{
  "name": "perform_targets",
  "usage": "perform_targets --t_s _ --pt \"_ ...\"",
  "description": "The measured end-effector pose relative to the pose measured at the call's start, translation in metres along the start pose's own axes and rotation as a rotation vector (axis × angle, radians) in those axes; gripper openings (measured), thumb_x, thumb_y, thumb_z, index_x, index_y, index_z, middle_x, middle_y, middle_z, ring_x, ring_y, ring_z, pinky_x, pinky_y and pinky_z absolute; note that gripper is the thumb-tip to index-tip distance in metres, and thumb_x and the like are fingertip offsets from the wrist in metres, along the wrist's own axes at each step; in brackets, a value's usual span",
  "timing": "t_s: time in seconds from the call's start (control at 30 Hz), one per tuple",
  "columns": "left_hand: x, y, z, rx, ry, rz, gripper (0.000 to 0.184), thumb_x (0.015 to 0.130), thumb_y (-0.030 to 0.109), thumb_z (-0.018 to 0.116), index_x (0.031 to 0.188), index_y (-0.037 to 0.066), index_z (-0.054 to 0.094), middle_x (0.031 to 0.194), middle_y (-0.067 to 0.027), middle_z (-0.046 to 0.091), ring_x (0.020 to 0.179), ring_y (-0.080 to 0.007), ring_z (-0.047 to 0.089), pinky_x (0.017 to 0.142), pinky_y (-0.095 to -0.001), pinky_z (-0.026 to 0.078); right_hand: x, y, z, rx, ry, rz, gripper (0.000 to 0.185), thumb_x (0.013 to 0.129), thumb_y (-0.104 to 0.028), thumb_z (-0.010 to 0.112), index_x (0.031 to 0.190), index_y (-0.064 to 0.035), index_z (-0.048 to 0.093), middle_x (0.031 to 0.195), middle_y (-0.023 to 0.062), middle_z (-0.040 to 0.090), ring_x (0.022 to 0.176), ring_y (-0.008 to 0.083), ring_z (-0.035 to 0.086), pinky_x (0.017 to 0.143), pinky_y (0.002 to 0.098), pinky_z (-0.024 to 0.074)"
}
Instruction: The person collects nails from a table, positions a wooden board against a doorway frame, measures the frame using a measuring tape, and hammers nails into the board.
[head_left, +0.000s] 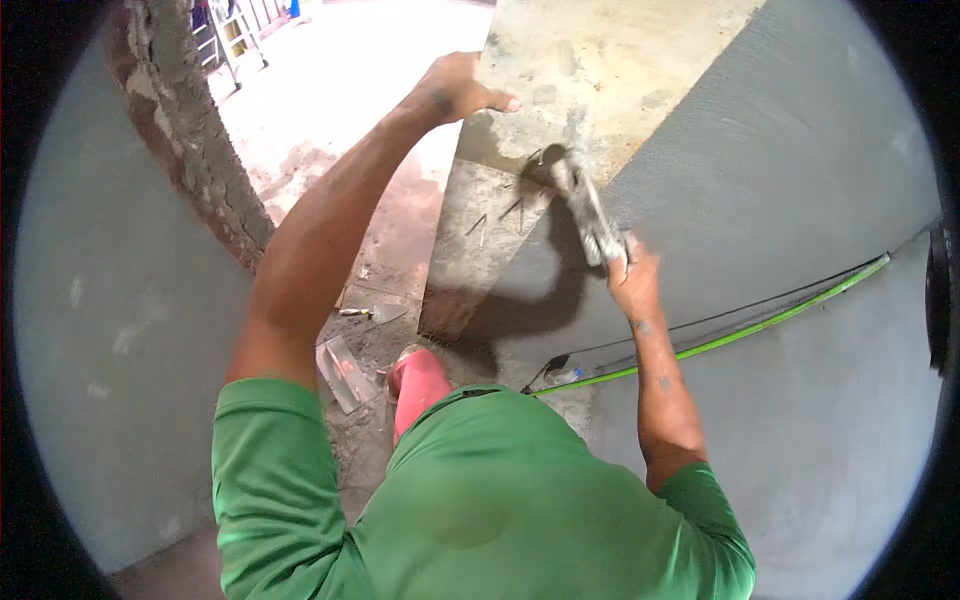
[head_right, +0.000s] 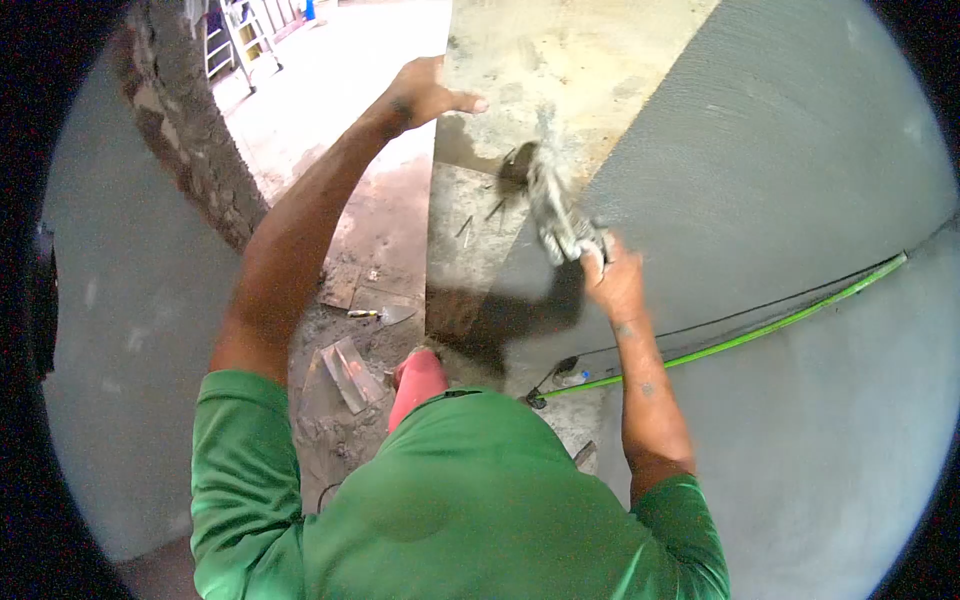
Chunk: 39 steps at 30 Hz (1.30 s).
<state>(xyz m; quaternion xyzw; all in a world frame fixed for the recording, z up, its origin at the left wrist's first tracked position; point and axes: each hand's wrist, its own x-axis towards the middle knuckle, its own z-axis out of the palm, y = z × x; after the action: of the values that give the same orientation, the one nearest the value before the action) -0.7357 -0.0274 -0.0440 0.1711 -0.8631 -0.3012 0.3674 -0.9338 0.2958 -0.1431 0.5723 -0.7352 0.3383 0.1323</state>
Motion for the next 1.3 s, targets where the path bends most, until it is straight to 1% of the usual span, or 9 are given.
perform_targets --t_s 0.27,0.4,0.57,0.7,0.73,0.87,1.03,1.2,1.3 --pt "0.006 -0.006 0.001 0.019 0.003 -0.013 0.053 0.074 0.034 0.086 0.112 0.001 0.071 0.099 -0.0168 0.073 0.095 -0.0261 0.07 0.085 -0.0401 0.054 -0.02 -0.01 0.003 0.072 -0.063 -0.21 0.043 0.085 -0.047 0.07 0.102 -0.0077 0.064 0.081 0.0189 0.07 0.078 0.0426 0.068 0.067 0.0467 0.055" --pt "-0.001 -0.004 0.006 -0.05 -0.05 -0.097 0.056 0.072 0.033 0.088 0.113 -0.001 0.07 0.1 -0.0173 0.073 0.097 -0.0279 0.07 0.088 -0.0409 0.054 -0.002 -0.013 0.019 -0.275 -0.087 0.012 0.042 0.084 -0.045 0.071 0.102 -0.0078 0.064 0.083 0.0181 0.069 0.076 0.0424 0.068 0.068 0.047 0.0551" --pt "0.005 -0.004 0.002 -0.022 -0.04 -0.106 0.059 0.072 0.035 0.088 0.114 -0.002 0.069 0.102 -0.0177 0.072 0.097 -0.0293 0.07 0.09 -0.0412 0.055 -0.013 -0.021 0.007 0.015 -0.134 -0.128 0.043 0.081 -0.044 0.073 0.104 -0.0079 0.065 0.088 0.0182 0.07 0.081 0.0415 0.068 0.07 0.049 0.054" --pt "0.007 -0.006 -0.001 0.005 -0.067 -0.154 0.057 0.074 0.035 0.087 0.114 0.0 0.069 0.103 -0.0173 0.072 0.095 -0.0279 0.07 0.089 -0.0408 0.055 -0.006 -0.01 0.014 -0.089 -0.124 -0.197 0.047 0.082 -0.049 0.071 0.103 -0.0069 0.065 0.09 0.019 0.07 0.084 0.0407 0.068 0.07 0.0488 0.0536" --pt "0.006 -0.008 -0.001 -0.003 -0.09 -0.116 0.056 0.074 0.036 0.087 0.114 0.0 0.07 0.103 -0.0168 0.073 0.095 -0.027 0.07 0.089 -0.0408 0.055 0.004 -0.007 0.027 -0.231 -0.074 0.003 0.047 0.083 -0.048 0.071 0.103 -0.0062 0.065 0.09 0.0202 0.07 0.083 0.0425 0.068 0.069 0.0484 0.0536" --pt "0.005 0.0 0.001 0.034 -0.063 -0.101 0.054 0.075 0.039 0.086 0.111 0.002 0.071 0.1 -0.0155 0.073 0.094 -0.0246 0.07 0.086 -0.0394 0.055 -0.004 -0.017 0.013 -0.04 -0.116 0.003 0.04 0.085 -0.044 0.07 0.099 -0.0065 0.065 0.087 0.022 0.068 0.079 0.044 0.066 0.066 0.0473 0.0538" --pt "0.006 0.003 -0.001 0.068 -0.064 -0.142 0.052 0.076 0.038 0.086 0.11 0.002 0.072 0.102 -0.0151 0.073 0.095 -0.0246 0.07 0.087 -0.0382 0.054 -0.015 -0.017 -0.002 0.164 -0.104 -0.337 0.043 0.081 -0.045 0.072 0.096 -0.0057 0.066 0.083 0.0191 0.068 0.078 0.0416 0.068 0.068 0.0467 0.0543" --pt "0.004 0.002 -0.001 -0.049 -0.093 -0.13 0.051 0.076 0.035 0.086 0.112 0.003 0.072 0.107 -0.0141 0.073 0.096 -0.0254 0.069 0.09 -0.0382 0.054 0.02 -0.022 0.011 -0.09 -0.162 0.028 0.033 0.083 -0.034 0.068 0.099 -0.0053 0.064 0.084 0.023 0.068 0.079 0.0473 0.064 0.068 0.0499 0.0532" --pt "0.004 -0.002 0.001 -0.012 -0.061 -0.085 0.048 0.077 0.034 0.085 0.113 0.004 0.072 0.107 -0.013 0.073 0.095 -0.0238 0.07 0.088 -0.0371 0.054 -0.003 -0.02 0.007 0.061 -0.128 -0.106 0.034 0.084 -0.036 0.071 0.099 -0.0066 0.062 0.081 0.0214 0.066 0.078 0.0441 0.066 0.066 0.0482 0.0527"
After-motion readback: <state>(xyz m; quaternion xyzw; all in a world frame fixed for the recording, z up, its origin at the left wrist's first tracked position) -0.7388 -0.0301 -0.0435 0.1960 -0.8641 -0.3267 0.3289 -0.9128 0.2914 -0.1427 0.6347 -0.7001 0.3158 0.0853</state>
